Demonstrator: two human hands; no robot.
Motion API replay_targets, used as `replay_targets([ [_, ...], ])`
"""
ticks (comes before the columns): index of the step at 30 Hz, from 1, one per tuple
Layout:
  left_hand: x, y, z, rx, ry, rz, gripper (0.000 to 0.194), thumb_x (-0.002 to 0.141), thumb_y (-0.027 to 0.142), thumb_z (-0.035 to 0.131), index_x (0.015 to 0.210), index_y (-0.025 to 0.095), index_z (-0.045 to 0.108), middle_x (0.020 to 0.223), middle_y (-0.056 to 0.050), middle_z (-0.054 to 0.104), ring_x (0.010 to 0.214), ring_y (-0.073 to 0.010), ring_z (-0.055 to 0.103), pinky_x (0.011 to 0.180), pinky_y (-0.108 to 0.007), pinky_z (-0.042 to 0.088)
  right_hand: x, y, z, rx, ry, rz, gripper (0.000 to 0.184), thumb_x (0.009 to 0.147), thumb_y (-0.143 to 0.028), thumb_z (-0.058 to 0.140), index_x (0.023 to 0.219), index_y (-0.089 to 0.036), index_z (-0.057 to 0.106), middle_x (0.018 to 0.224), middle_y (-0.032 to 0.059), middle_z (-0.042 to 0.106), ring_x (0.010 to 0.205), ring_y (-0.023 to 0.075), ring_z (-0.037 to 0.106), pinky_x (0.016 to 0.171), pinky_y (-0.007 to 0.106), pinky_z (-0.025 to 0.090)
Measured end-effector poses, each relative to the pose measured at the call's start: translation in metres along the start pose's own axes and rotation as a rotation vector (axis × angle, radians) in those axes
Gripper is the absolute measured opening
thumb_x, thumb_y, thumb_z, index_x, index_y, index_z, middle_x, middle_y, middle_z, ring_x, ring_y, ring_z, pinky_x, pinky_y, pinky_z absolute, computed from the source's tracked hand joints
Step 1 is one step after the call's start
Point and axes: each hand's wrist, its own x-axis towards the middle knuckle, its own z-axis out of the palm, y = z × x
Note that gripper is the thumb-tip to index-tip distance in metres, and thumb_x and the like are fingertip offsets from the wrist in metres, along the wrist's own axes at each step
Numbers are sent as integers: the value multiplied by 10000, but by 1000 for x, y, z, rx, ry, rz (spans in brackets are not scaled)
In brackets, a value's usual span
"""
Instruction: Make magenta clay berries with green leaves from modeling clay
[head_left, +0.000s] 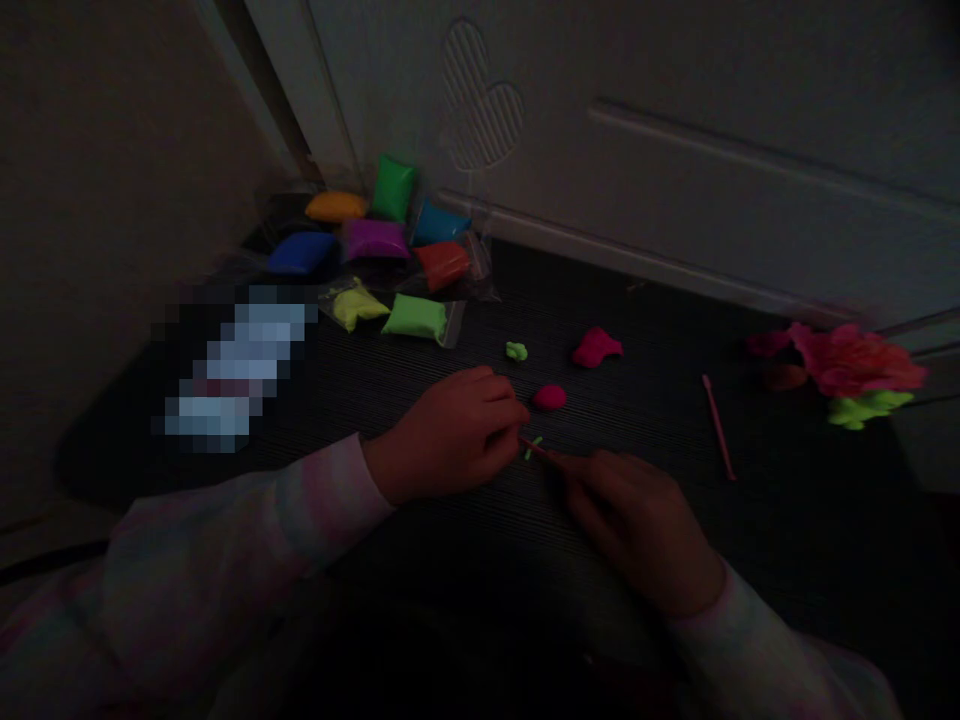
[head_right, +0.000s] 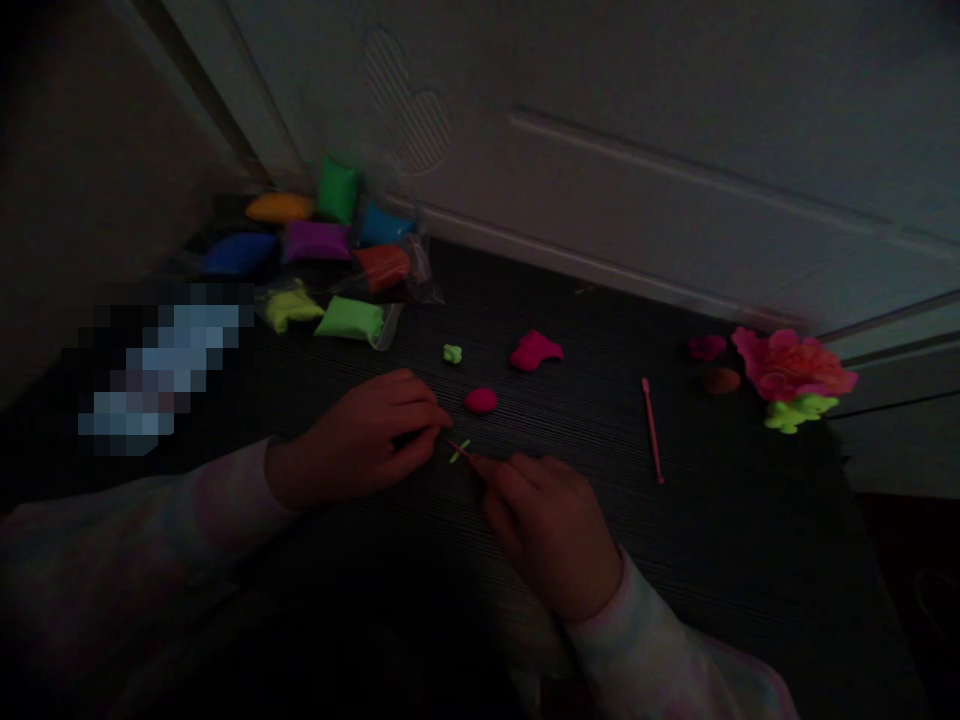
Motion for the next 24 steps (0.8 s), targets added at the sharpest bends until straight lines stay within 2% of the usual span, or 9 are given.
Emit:
replay_targets([
  [3, 1, 2, -1, 20, -18, -3, 188, 808, 234, 435, 789, 144, 600, 782, -48, 570, 766, -156, 482, 705, -291, 388, 1, -2, 2, -10, -4, 6, 267, 799, -151, 480, 1040, -172, 592, 680, 12, 612, 606, 155, 540, 565, 283, 419],
  [6, 0, 4, -1, 64, -87, 24, 233, 807, 326, 447, 716, 152, 572, 756, -43, 557, 747, -161, 468, 680, -297, 373, 0, -3, 4, -9, 8, 16, 251, 784, -138, 490, 1005, -171, 605, 688, 10, 632, 599, 151, 547, 567, 279, 419],
  [9, 0, 6, 2, 124, -143, 68, 251, 794, 377, 464, 739, 157, 570, 783, -44, 560, 751, -165, 462, 669, -303, 357, -1, -3, 6, -5, 35, 10, 232, 784, -136, 484, 976, -161, 612, 696, 18, 649, 598, 148, 559, 568, 275, 420],
  [15, -1, 8, 7, 217, -139, 90, 216, 819, 311, 435, 737, 162, 568, 768, -39, 565, 734, -161, 456, 651, -304, 334, 0, -5, 8, 10, 38, 10, 240, 793, -134, 463, 985, -162, 604, 779, 29, 679, 623, 137, 580, 604, 272, 425],
  [21, -2, 7, 6, 208, -149, 96, 208, 826, 280, 420, 750, 165, 576, 771, -39, 568, 731, -155, 460, 653, -300, 331, 1, -7, 8, 29, 76, 51, 226, 784, -143, 465, 953, -168, 613, 704, 18, 664, 595, 139, 576, 578, 272, 422],
  [24, -2, 7, 4, 191, -154, 95, 192, 821, 268, 429, 761, 164, 579, 781, -41, 570, 731, -152, 464, 657, -297, 334, 2, -7, 6, 77, 96, 62, 240, 792, -142, 445, 975, -161, 599, 758, 27, 675, 617, 137, 589, 577, 267, 437],
])
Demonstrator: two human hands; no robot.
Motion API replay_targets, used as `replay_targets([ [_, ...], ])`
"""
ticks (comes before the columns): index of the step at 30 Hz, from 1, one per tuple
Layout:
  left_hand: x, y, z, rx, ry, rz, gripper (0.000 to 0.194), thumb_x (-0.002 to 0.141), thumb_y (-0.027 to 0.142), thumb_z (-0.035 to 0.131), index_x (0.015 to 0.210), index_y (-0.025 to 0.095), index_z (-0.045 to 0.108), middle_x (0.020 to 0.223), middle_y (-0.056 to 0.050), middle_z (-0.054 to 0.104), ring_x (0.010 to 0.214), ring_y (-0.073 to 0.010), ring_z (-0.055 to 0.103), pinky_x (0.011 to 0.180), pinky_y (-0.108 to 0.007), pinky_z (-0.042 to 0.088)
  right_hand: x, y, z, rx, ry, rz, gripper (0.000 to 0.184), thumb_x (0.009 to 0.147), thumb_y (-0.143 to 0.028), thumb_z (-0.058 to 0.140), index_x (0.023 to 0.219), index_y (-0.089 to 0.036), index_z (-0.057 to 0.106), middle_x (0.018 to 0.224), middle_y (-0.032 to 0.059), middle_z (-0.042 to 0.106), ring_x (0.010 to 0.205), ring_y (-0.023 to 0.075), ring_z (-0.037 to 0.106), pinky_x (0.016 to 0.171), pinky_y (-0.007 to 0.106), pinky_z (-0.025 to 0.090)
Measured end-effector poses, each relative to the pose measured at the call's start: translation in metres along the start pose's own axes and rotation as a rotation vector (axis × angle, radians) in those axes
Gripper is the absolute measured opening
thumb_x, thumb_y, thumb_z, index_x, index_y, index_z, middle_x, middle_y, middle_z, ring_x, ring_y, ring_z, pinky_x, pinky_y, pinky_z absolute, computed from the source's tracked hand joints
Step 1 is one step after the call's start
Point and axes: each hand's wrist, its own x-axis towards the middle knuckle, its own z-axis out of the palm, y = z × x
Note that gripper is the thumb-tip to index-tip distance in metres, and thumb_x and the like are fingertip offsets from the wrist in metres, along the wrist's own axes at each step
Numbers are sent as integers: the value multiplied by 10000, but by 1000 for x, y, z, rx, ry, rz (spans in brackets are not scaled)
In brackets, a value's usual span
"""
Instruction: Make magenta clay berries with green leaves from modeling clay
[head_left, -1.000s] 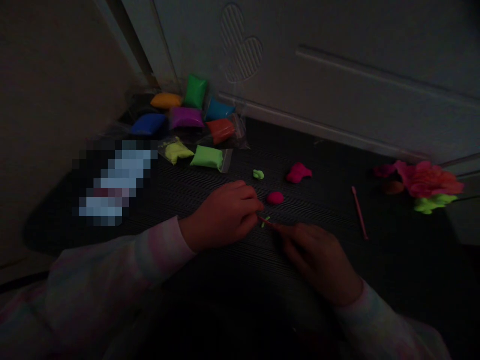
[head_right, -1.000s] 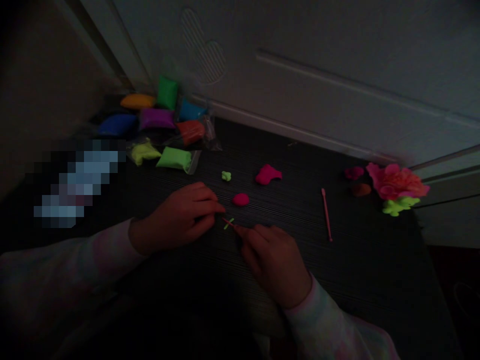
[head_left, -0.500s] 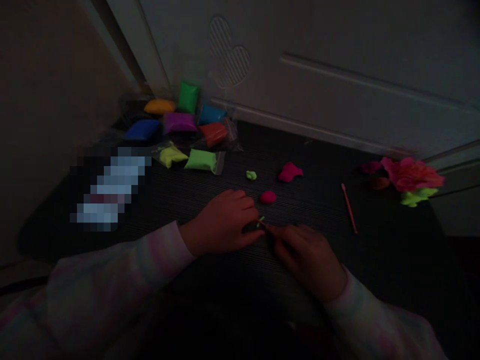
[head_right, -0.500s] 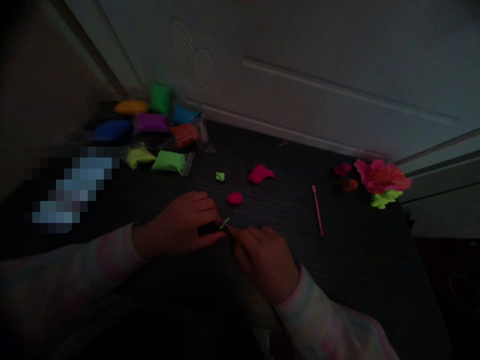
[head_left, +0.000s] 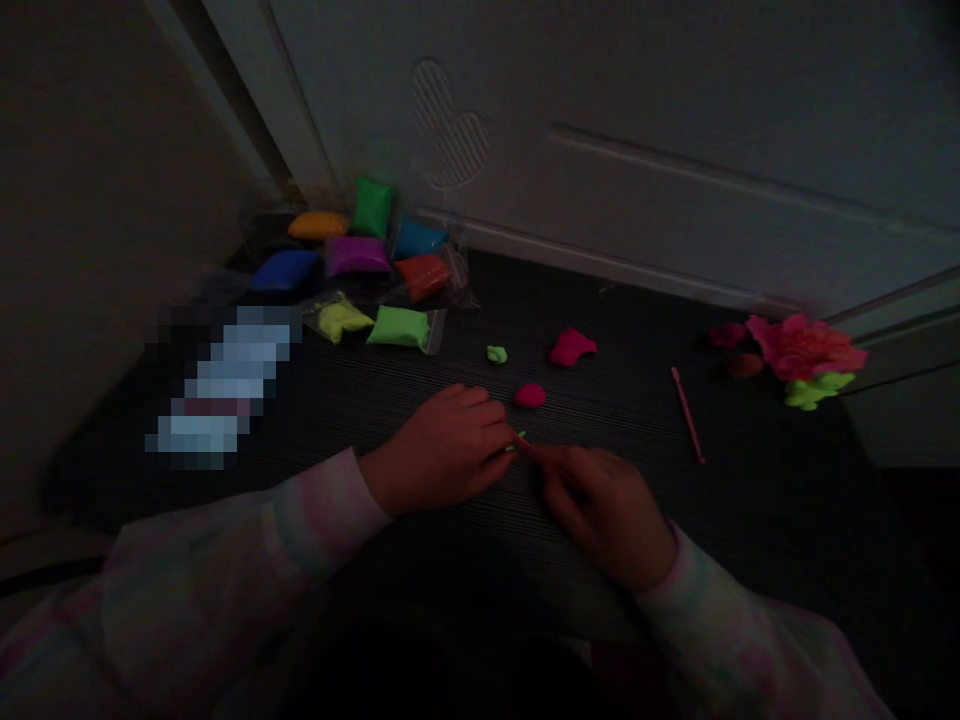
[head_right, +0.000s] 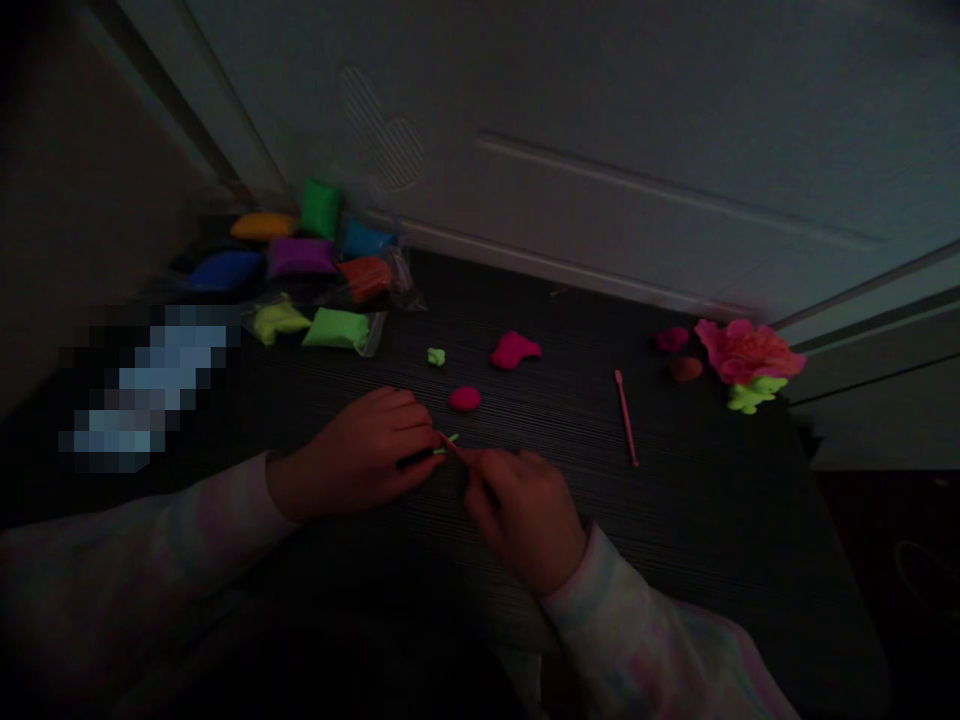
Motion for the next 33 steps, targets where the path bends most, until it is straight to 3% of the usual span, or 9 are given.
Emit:
replay_targets([
  [5, 0, -2, -2, -18, -14, -14, 186, 822, 263, 426, 789, 166, 583, 811, -44, 573, 748, -156, 466, 674, -299, 344, 0, 1, -3, 38, -9, 18, 256, 797, -142, 442, 1010, -169, 580, 803, 31, 680, 657, 142, 603, 614, 276, 462],
  [9, 1, -4, -3, -48, -39, -36, 185, 822, 273, 433, 799, 167, 582, 825, -43, 569, 771, -156, 469, 692, -294, 357, -1, 6, -10, 50, 91, -6, 230, 790, -146, 456, 987, -170, 573, 806, 32, 676, 658, 134, 608, 607, 266, 463],
  [18, 1, -6, -3, -104, -56, -27, 172, 817, 254, 439, 810, 162, 585, 829, -46, 563, 786, -151, 475, 724, -287, 373, -3, 17, -22, 170, 157, 214, 163, 784, -238, 493, 916, -203, 582, 661, -13, 611, 561, 113, 564, 506, 224, 436],
  [26, 1, -6, -4, -116, -69, -27, 170, 813, 258, 444, 813, 165, 586, 829, -45, 560, 785, -154, 476, 733, -296, 375, -5, 23, -23, 358, 84, 332, 175, 791, -290, 508, 928, -213, 585, 607, -30, 545, 527, 100, 512, 466, 206, 395],
  [33, 1, -7, -3, -135, -54, -21, 159, 808, 256, 455, 801, 165, 585, 818, -42, 560, 783, -149, 484, 734, -291, 380, -4, 37, -26, 323, -67, 358, 178, 785, -284, 492, 909, -213, 600, 599, -24, 536, 584, 130, 510, 508, 238, 380],
])
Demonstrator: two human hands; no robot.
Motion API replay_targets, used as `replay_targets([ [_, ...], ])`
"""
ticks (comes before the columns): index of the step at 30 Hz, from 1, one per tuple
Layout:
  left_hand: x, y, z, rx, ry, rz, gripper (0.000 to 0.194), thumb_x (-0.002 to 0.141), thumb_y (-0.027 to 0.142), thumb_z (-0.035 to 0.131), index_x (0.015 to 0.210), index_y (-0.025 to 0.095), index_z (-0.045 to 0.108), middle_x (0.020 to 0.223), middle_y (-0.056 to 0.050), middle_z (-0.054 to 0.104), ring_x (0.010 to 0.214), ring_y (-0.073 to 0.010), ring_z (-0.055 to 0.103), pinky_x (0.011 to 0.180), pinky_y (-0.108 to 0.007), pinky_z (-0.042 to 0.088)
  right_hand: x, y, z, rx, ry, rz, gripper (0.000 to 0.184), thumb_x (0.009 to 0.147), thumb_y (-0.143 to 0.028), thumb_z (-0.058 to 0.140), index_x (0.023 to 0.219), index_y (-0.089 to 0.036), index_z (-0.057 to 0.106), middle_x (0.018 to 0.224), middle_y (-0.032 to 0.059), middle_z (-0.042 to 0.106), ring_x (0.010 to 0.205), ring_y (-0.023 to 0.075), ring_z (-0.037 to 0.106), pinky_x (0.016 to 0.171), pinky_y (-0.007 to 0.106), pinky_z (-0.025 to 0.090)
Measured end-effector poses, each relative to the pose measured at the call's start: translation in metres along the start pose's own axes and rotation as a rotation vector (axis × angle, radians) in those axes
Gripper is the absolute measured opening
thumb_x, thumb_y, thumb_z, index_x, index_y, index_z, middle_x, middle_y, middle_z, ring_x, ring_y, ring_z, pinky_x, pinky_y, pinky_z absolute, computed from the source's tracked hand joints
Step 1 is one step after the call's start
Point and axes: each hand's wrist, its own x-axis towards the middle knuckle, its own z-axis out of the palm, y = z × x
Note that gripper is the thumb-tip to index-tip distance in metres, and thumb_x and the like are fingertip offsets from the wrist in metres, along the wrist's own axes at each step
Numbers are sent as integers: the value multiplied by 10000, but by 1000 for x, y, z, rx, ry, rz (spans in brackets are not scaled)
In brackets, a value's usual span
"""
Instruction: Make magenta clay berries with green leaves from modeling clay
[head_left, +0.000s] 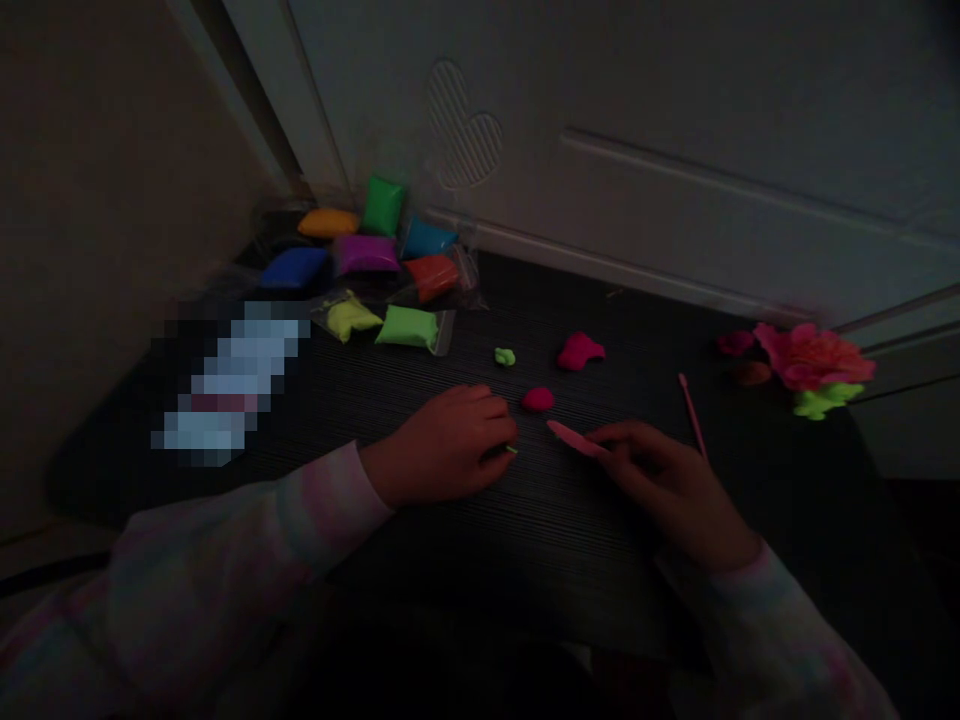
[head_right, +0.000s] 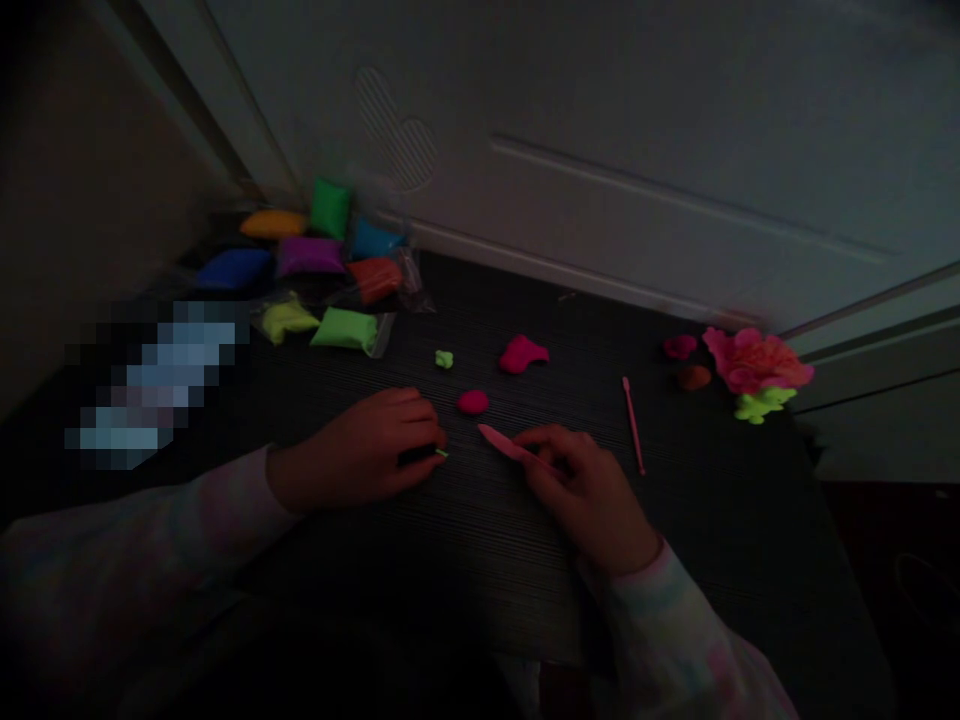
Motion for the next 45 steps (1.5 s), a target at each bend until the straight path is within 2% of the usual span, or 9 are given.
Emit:
replay_targets([
  [7, 0, -1, -1, 10, -5, -1, 165, 813, 250, 448, 805, 161, 587, 821, -47, 563, 778, -151, 483, 722, -291, 378, 5, 0, -2, -47, 24, 82, 211, 767, -297, 487, 918, -208, 605, 597, -18, 562, 583, 141, 524, 504, 246, 379],
  [15, 0, -1, -1, 4, 10, 7, 159, 811, 245, 454, 798, 163, 590, 810, -45, 564, 769, -152, 481, 706, -288, 378, 9, 6, -3, -166, 108, 89, 189, 770, -300, 486, 895, -206, 591, 595, -19, 581, 535, 139, 543, 476, 249, 392],
  [21, 0, -2, 0, -4, -5, 2, 164, 809, 255, 459, 829, 167, 596, 828, -46, 571, 792, -158, 483, 730, -294, 377, 13, 11, -2, -326, 210, -42, 120, 772, -266, 499, 776, -185, 587, 747, 40, 585, 684, 169, 568, 595, 294, 450],
  [28, 1, -2, -3, -17, -28, 9, 182, 812, 246, 450, 850, 165, 609, 836, -49, 577, 795, -159, 482, 736, -294, 376, 14, 13, 1, -416, 295, -77, 171, 776, -260, 511, 874, -149, 595, 863, 82, 580, 841, 212, 542, 762, 369, 440],
  [32, 1, -3, -2, -19, -30, 15, 190, 822, 234, 438, 853, 168, 614, 838, -47, 579, 799, -155, 482, 742, -291, 373, 12, 9, 3, -429, 378, -166, 158, 779, -249, 512, 872, -150, 592, 856, 84, 570, 841, 214, 536, 759, 373, 437],
  [37, 1, -4, 0, -19, -11, 28, 189, 825, 232, 437, 841, 165, 613, 813, -45, 579, 782, -153, 478, 729, -286, 374, 9, -2, 14, -497, 298, -316, 174, 789, -298, 528, 886, -175, 601, 877, 73, 582, 822, 209, 525, 714, 366, 413],
  [41, 1, -3, 2, -37, -1, 36, 189, 827, 232, 436, 838, 160, 610, 811, -48, 581, 792, -153, 480, 742, -286, 373, 10, -7, 25, -537, 264, -299, 243, 760, -372, 566, 902, -179, 607, 888, 59, 611, 823, 216, 531, 694, 361, 380],
  [45, 2, -2, 3, -45, 9, 43, 192, 827, 231, 435, 843, 158, 612, 813, -48, 585, 791, -155, 482, 745, -288, 373, 13, -9, 28, -534, 261, -294, 206, 760, -343, 571, 881, -182, 610, 872, 52, 619, 822, 215, 531, 683, 352, 365],
])
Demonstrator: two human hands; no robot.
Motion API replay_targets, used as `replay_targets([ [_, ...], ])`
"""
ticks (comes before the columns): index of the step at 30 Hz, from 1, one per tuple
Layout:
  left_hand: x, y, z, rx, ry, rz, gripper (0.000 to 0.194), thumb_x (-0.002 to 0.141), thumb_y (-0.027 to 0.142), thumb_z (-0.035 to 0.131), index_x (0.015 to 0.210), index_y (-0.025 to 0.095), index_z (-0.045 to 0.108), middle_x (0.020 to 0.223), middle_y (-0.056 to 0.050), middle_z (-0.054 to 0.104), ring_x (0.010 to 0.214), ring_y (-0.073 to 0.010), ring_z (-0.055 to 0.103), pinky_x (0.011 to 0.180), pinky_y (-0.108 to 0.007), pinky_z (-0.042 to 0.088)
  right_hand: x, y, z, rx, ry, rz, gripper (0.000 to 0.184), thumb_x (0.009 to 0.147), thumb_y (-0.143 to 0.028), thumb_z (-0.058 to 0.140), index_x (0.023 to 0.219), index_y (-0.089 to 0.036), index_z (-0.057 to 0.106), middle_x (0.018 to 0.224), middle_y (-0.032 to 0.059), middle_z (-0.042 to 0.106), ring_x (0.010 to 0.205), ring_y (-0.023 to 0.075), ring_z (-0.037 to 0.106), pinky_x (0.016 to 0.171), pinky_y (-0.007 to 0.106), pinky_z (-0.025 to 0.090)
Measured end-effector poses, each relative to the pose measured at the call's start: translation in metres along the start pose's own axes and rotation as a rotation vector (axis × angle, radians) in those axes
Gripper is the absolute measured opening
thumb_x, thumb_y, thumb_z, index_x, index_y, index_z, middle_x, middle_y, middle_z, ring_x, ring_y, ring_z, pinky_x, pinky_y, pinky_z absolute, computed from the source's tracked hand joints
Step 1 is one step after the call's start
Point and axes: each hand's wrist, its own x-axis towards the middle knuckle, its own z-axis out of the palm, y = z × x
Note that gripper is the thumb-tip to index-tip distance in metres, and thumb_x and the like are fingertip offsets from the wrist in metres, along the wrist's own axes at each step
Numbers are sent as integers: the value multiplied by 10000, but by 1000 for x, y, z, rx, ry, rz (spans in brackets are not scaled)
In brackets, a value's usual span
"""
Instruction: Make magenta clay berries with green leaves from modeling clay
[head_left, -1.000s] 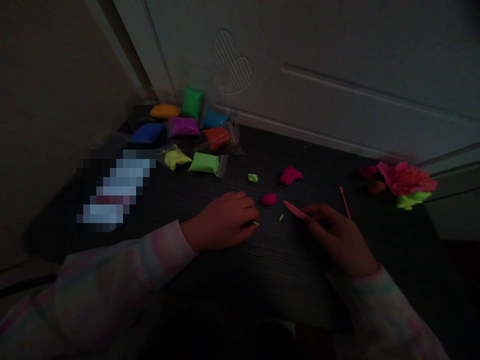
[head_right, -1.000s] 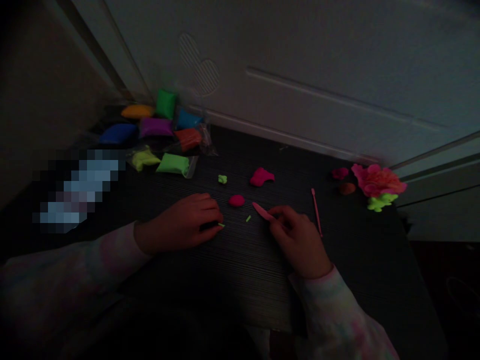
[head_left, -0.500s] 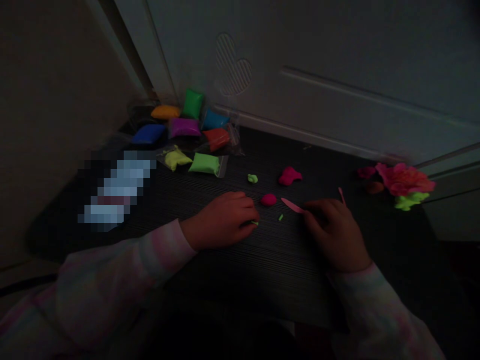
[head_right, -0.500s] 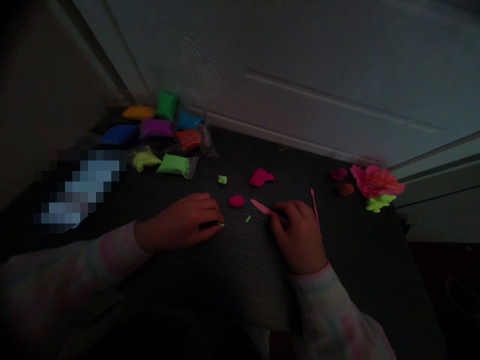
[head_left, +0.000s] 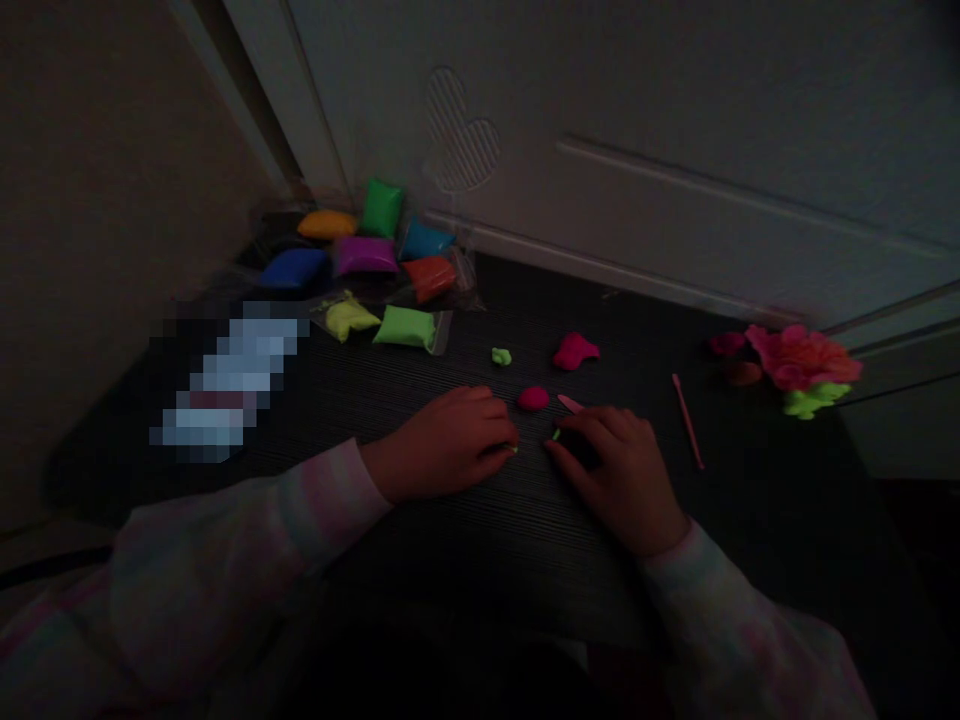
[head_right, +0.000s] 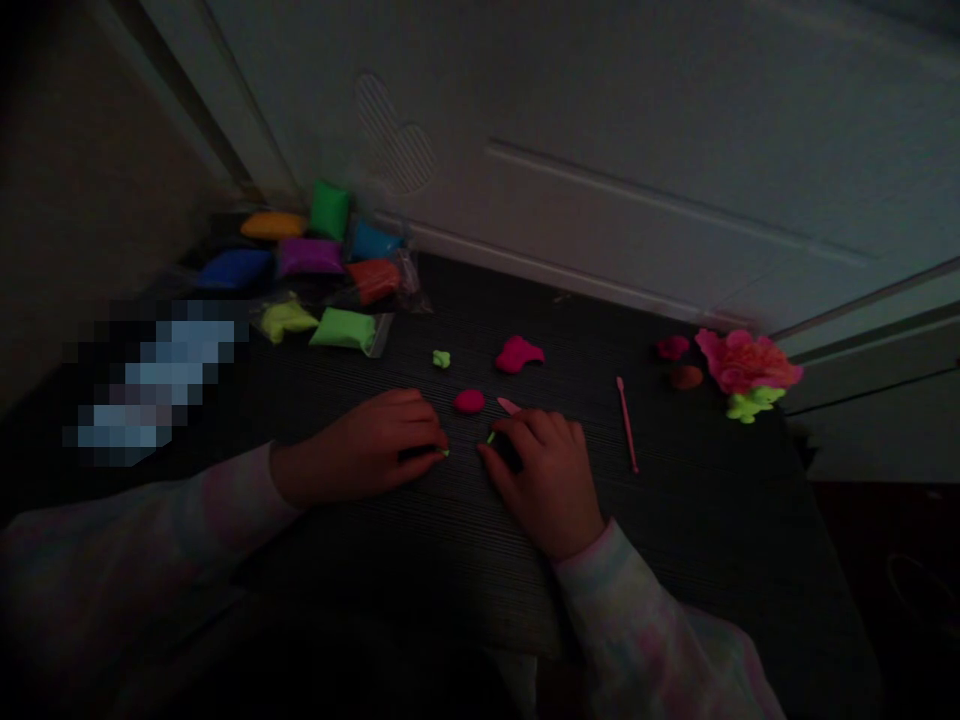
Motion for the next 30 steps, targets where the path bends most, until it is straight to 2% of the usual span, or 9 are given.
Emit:
replay_targets([
  [8, 0, -1, -1, -15, 8, 6, 175, 810, 236, 466, 862, 152, 611, 825, -51, 590, 793, -157, 486, 745, -285, 380, 0, 5, -2, -8, 35, 15, 182, 774, -299, 556, 891, -174, 617, 854, 53, 619, 793, 203, 536, 667, 342, 363],
  [14, -1, 0, -2, -20, 1, -1, 186, 810, 258, 467, 868, 152, 608, 827, -51, 585, 805, -161, 490, 769, -299, 381, -1, 7, 0, -15, 27, -2, 305, 791, -288, 528, 1068, -167, 573, 862, 58, 619, 793, 201, 533, 659, 340, 375],
  [17, -1, -1, -2, -33, 18, -19, 183, 813, 258, 463, 851, 153, 607, 824, -47, 584, 803, -158, 493, 769, -298, 386, 0, 7, 0, -8, 18, 16, 316, 799, -292, 516, 1086, -171, 568, 858, 57, 615, 793, 200, 536, 660, 341, 379],
  [20, 1, -2, 0, -48, 112, -80, 176, 813, 249, 467, 847, 147, 607, 832, -46, 589, 811, -160, 496, 766, -299, 395, 0, 7, -2, 13, 15, 42, 301, 805, -292, 503, 1075, -176, 571, 879, 61, 613, 798, 200, 534, 677, 346, 385],
  [24, 6, -5, 5, -49, 298, -231, 200, 794, 271, 510, 894, 131, 613, 886, -60, 601, 861, -177, 496, 787, -318, 407, 3, 3, -2, 24, 98, 60, 268, 804, -299, 502, 1022, -165, 583, 912, 78, 610, 835, 210, 526, 702, 352, 386],
  [27, 12, -7, 8, -32, 330, -261, 256, 777, 316, 538, 929, 128, 624, 903, -71, 610, 867, -188, 500, 797, -341, 412, 8, -3, 1, -23, 148, 48, 284, 799, -325, 510, 1024, -166, 581, 958, 84, 611, 883, 224, 517, 746, 371, 364],
  [30, 18, -8, 11, -14, 331, -256, 237, 778, 304, 540, 908, 134, 642, 870, -66, 624, 834, -185, 507, 772, -341, 423, 15, -10, 6, -64, 139, 32, 318, 799, -345, 510, 1056, -166, 566, 1011, 88, 610, 938, 239, 506, 786, 392, 325],
])
